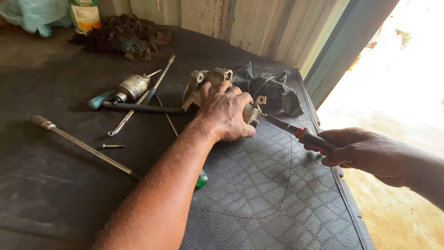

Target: The person uses pliers to remove a retaining clip from a cylindrical mechanical assembly, then separates the housing to reveal internal gears. The person removes several small gears and a blue plastic component, placing them on the workbench.

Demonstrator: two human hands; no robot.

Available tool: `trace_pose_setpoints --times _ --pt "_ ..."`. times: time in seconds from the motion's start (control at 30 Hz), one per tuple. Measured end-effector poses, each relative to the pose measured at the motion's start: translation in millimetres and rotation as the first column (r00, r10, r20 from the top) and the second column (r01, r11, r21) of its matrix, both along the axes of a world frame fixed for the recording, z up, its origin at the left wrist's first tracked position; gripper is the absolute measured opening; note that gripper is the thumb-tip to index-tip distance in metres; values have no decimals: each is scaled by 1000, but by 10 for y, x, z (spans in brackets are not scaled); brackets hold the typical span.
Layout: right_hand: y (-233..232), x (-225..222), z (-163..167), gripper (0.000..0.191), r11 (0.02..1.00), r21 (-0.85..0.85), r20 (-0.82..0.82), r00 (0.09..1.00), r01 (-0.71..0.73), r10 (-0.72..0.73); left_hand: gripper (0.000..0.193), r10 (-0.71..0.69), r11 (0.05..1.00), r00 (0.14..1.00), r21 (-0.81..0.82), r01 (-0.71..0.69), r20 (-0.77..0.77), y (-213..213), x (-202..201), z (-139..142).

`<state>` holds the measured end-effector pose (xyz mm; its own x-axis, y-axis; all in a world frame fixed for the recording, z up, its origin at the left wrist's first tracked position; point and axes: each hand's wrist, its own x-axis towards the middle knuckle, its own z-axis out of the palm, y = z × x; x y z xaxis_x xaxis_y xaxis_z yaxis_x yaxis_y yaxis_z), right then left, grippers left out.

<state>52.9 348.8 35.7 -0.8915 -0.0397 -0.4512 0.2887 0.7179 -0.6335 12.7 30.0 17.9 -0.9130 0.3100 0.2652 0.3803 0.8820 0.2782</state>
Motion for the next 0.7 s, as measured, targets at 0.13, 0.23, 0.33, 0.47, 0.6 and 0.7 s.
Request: trace_pose_setpoints --times 0.13,0.23,0.33,0.47,0.6,0.7 --pt "33 -23 -1 59 999 -54 10 1000 -6 6 77 15 1000 999 -14 -15 45 8 21 25" --pt "60 -23 3 60 993 -114 2 999 -36 37 79 20 1000 998 -11 -19 57 7 28 36" --pt "85 -32 8 60 992 -118 -7 999 -49 48 79 18 1000 999 -11 -18 50 1 22 41" --pt "101 -40 23 59 997 -58 -20 998 -59 58 76 12 1000 999 -10 -12 34 3 21 38" --pt "75 -25 39 58 996 -58 -21 997 -73 72 79 14 1000 999 2 -14 46 9 25 37" --pt "44 -7 53 55 994 -90 -21 998 -65 64 78 13 1000 999 2 -13 39 2 26 32"
